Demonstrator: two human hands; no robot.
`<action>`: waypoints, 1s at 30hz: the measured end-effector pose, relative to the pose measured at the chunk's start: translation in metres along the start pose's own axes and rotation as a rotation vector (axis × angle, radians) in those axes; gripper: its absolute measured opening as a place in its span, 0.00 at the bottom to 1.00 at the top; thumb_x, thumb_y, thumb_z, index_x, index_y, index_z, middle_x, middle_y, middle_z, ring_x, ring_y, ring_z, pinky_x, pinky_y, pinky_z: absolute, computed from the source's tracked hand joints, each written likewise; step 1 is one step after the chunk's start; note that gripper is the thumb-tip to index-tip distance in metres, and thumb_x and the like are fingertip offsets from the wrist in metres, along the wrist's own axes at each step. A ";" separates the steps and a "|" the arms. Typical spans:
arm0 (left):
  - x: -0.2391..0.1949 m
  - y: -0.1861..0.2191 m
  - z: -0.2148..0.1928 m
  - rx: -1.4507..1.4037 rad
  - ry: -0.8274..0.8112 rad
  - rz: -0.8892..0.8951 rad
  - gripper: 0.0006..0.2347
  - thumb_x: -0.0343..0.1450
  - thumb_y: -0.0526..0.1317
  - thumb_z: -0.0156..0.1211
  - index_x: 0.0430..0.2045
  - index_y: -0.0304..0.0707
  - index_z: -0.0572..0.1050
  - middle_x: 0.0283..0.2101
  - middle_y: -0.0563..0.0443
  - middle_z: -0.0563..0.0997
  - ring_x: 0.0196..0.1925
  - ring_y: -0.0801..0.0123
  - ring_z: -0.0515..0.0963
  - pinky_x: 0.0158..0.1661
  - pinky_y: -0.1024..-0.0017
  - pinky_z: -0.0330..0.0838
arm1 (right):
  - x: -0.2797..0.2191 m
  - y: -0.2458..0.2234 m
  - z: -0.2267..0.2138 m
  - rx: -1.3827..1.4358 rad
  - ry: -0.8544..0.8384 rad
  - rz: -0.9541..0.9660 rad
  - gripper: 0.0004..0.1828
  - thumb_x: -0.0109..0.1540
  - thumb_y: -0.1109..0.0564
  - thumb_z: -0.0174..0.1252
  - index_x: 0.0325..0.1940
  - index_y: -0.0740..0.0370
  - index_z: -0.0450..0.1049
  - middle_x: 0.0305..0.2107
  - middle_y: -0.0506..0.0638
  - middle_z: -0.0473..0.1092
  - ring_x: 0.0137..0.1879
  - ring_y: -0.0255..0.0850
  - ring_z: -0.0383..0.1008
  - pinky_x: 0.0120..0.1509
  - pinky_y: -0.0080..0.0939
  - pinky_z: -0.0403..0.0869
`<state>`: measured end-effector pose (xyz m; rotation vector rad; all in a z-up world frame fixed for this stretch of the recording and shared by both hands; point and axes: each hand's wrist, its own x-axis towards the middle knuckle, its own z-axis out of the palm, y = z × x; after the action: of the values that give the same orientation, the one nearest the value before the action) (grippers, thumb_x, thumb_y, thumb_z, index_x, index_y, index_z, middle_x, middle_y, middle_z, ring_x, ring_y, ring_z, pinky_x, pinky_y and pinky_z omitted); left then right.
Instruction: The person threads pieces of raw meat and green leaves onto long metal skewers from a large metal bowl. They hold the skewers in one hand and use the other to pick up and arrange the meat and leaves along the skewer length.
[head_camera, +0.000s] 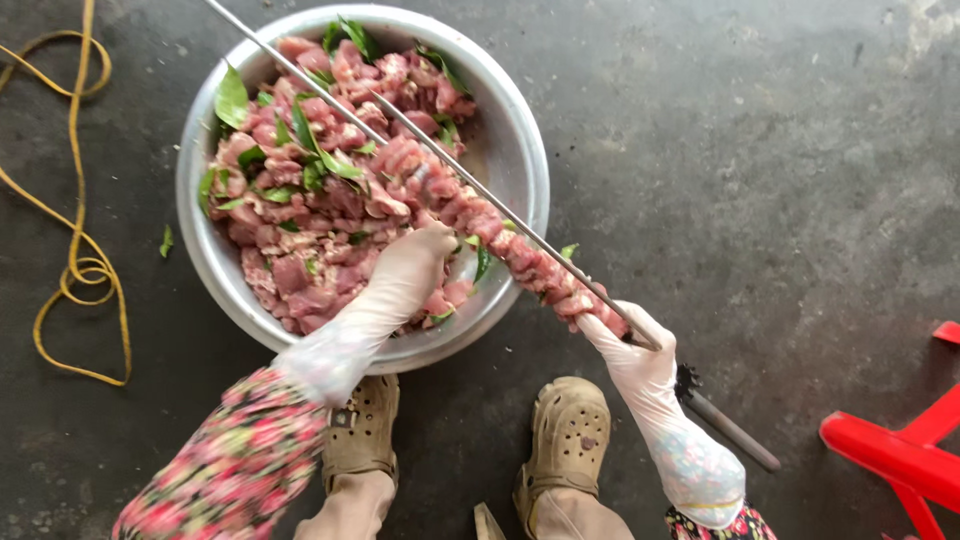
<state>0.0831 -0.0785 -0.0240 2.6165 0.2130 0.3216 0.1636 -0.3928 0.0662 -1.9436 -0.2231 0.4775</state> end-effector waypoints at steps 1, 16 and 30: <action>0.001 -0.001 0.017 0.155 -0.082 0.158 0.03 0.61 0.30 0.61 0.24 0.36 0.78 0.31 0.44 0.81 0.34 0.53 0.82 0.36 0.59 0.78 | 0.000 0.000 -0.001 -0.060 0.013 -0.011 0.12 0.61 0.63 0.69 0.47 0.70 0.80 0.28 0.44 0.72 0.35 0.29 0.67 0.41 0.30 0.69; -0.011 -0.041 -0.060 0.120 -0.225 -0.500 0.02 0.67 0.41 0.70 0.29 0.50 0.83 0.40 0.49 0.81 0.37 0.59 0.83 0.40 0.61 0.77 | 0.003 -0.007 -0.004 -0.053 -0.026 -0.008 0.12 0.59 0.59 0.71 0.45 0.67 0.81 0.27 0.41 0.71 0.34 0.26 0.66 0.39 0.29 0.70; -0.042 -0.069 -0.076 -0.422 -0.154 -0.777 0.09 0.70 0.34 0.62 0.40 0.46 0.87 0.35 0.47 0.88 0.32 0.72 0.81 0.37 0.73 0.74 | 0.006 -0.007 -0.005 -0.014 -0.054 -0.010 0.11 0.61 0.59 0.69 0.45 0.68 0.80 0.30 0.43 0.75 0.36 0.26 0.70 0.42 0.29 0.72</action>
<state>0.0159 0.0067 -0.0006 1.9467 0.9525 -0.1018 0.1713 -0.3916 0.0730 -1.9439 -0.2710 0.5234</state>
